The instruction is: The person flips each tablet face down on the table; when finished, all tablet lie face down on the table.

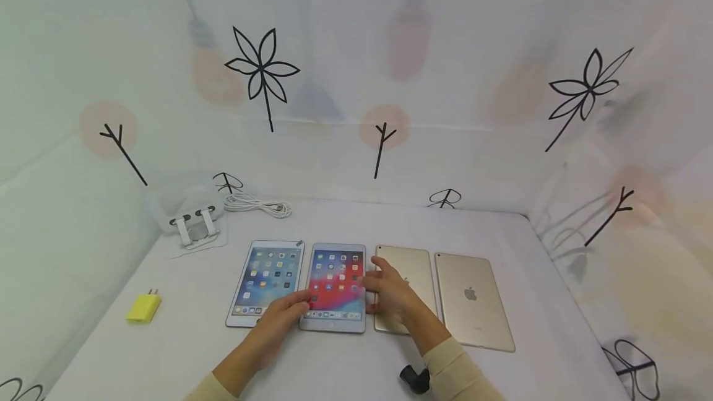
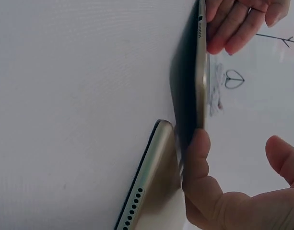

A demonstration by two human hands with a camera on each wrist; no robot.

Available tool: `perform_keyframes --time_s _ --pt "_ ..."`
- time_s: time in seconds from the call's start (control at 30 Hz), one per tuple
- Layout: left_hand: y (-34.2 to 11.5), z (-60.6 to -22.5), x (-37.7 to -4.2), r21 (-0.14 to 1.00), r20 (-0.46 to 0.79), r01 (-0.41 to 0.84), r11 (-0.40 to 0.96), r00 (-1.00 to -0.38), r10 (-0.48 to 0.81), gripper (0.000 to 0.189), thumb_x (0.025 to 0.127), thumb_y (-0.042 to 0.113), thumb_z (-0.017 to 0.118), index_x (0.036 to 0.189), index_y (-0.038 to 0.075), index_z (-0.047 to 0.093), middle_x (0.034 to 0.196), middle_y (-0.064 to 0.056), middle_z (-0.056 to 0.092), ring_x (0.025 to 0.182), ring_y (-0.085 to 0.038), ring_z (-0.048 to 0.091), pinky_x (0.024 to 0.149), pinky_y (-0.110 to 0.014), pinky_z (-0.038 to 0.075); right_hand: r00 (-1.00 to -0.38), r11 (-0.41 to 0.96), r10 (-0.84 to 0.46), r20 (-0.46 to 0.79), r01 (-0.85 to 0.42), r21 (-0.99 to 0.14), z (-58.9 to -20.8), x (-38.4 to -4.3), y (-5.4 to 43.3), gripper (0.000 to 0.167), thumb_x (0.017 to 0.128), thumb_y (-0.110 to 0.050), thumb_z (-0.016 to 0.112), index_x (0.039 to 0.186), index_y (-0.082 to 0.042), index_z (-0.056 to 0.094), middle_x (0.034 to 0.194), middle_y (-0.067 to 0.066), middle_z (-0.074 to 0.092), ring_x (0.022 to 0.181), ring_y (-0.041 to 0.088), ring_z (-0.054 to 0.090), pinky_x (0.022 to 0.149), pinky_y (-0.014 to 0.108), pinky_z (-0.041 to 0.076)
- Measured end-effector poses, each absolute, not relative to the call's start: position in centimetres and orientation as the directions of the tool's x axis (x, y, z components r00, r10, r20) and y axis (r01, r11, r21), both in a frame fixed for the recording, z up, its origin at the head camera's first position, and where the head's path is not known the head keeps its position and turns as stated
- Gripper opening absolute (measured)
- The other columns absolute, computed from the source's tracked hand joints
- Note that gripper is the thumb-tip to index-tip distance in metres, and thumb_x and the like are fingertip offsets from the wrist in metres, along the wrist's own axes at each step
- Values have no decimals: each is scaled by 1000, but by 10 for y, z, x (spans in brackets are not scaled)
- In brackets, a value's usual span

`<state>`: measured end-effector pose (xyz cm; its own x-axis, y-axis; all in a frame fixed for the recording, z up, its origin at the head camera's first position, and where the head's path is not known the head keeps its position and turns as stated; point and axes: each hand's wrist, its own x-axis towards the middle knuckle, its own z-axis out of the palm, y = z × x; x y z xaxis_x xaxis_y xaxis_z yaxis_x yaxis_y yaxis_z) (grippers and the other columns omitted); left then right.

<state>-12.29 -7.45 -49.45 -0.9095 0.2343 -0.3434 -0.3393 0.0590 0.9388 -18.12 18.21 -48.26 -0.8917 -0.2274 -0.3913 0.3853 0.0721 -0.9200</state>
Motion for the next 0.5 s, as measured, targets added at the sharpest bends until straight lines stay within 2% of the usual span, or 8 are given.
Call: perform_keyframes --time_s 0.13,0.23,0.33,0.4,0.5 --pt "-74 -494 -122 940 -335 -339 28 -909 246 61 101 21 56 152 -7 39 159 -26 36 149 -47 26 121 -61 21 -878 70 -251 -409 405 -912 -481 -181 182 72 100 -20 60 160 -7 22 148 25 45 121 38 52 84 43 59" --pt "-74 -492 -122 940 -330 -342 1 -908 258 67 100 21 59 154 -8 32 161 -26 32 150 -46 24 121 -58 22 -854 43 -327 -404 414 -909 -481 -181 180 66 101 -22 61 156 -3 31 142 22 53 114 31 59 88 38 58" --pt "-74 -490 -124 936 -330 -350 -28 -905 270 73 99 23 61 158 -4 27 162 -25 30 151 -44 25 121 -57 24 -835 -4 -405 -373 409 -912 -482 -181 176 60 101 -23 62 152 -1 39 136 17 60 110 27 62 89 34 57" --pt "-74 -489 -125 936 -329 -350 -30 -903 275 76 99 25 63 160 0 24 162 -25 30 151 -44 26 121 -57 25 -837 -26 -424 -346 393 -919 -482 -181 174 58 102 -26 62 150 0 42 131 14 62 107 25 62 87 31 57" --pt "-74 -487 -127 939 -326 -344 -18 -904 276 77 99 29 64 161 4 25 161 -27 31 149 -47 29 121 -59 25 -847 -42 -413 -334 384 -922 -480 -181 172 53 104 -32 59 146 -1 50 119 10 65 97 21 61 76 24 55"
